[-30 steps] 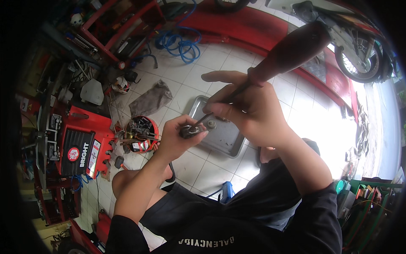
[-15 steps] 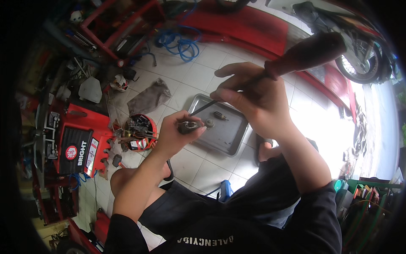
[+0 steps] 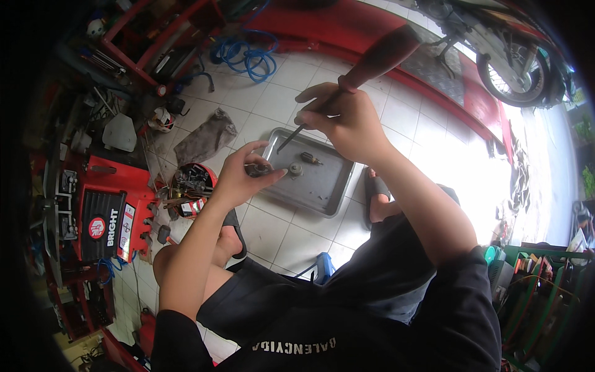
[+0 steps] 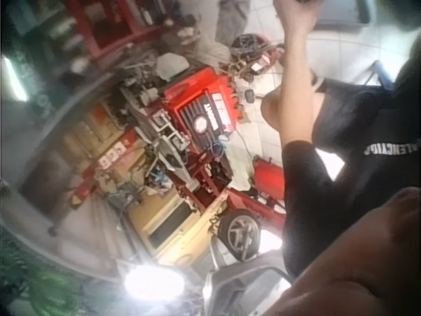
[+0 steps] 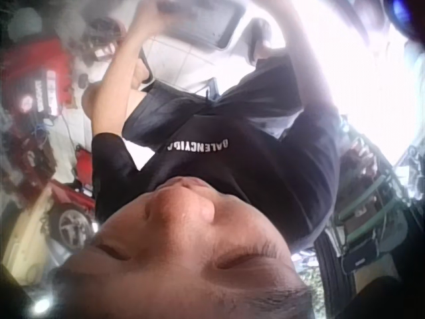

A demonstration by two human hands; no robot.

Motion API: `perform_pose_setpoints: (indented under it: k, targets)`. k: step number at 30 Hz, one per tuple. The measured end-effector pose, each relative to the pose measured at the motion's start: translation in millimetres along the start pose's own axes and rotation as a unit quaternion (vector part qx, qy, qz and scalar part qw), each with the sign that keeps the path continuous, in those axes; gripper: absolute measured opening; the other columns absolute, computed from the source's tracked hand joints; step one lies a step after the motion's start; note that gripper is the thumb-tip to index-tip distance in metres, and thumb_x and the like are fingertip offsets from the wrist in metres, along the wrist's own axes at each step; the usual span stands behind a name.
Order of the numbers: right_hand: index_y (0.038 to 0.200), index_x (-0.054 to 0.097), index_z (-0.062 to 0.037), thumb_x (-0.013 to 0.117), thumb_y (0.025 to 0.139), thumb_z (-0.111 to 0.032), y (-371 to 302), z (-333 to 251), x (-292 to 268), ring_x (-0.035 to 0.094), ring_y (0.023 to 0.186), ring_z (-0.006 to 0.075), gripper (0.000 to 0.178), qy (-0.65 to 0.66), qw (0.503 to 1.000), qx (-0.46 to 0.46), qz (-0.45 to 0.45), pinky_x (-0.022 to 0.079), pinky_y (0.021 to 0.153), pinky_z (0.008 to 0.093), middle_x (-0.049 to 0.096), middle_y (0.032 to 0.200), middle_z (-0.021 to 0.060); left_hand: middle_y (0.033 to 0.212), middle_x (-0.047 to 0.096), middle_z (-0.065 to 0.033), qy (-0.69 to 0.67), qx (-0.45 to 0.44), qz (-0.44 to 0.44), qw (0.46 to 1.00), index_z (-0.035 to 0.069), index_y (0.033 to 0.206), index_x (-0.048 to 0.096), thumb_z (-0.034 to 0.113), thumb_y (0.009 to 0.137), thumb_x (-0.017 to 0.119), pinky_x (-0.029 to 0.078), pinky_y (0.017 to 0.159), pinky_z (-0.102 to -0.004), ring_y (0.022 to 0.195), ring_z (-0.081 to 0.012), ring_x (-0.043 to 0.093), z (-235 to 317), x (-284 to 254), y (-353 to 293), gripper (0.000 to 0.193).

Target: The person disassembles a cylindrical motorcycle part using a screwdriver, removing screws and internal components into a metal tray. They then handle a smaller circular part, using the screwdriver to remove additional components and place them in the tray.

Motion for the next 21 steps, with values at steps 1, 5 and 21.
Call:
perform_pose_setpoints:
  k: [1,5,21]
  targets:
    - [0.114,0.066,0.0057,0.071,0.09,-0.001,-0.4,5.4,0.9,0.075,0.096,0.0217,0.025,-0.007,1.0,0.004,0.0,0.058,0.085,0.0326,0.074,0.098,0.0137,0.091,0.071,-0.0097,0.008,-0.004,-0.006,1.0,0.002,0.138,0.056,0.026,0.075,0.092,0.054,0.079,-0.0302,0.087,-0.0158,0.068,-0.6,1.3,-0.1,0.077]
    - [0.112,0.069,0.0031,0.071,0.088,-0.005,2.2,32.2,12.1,0.075,0.094,0.0223,0.025,-0.043,0.999,0.022,-0.005,0.056,0.084,0.0331,0.077,0.096,0.0145,0.097,0.073,-0.0147,0.034,-0.015,-0.038,0.999,0.004,0.142,0.054,0.047,0.069,0.093,0.056,0.085,-0.0363,0.092,-0.0276,0.072,-18.0,8.6,7.9,0.093]
    - [0.112,0.069,0.0011,0.073,0.086,-0.004,-8.6,77.2,18.8,0.074,0.087,0.022,0.027,-0.087,0.993,0.076,-0.009,0.057,0.08,0.0342,0.076,0.095,0.0145,0.106,0.077,-0.0037,-0.22,-0.177,-0.16,0.946,-0.001,0.136,0.058,0.022,0.083,0.085,0.051,0.047,-0.0275,0.067,-0.0125,0.07,-58.1,81.7,23.5,0.065]
Point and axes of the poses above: each hand's wrist, its own y-axis towards the middle knuckle, its own x-axis out of the palm, z = x × y, the point moved 9 cm from there along y, towards the middle knuckle
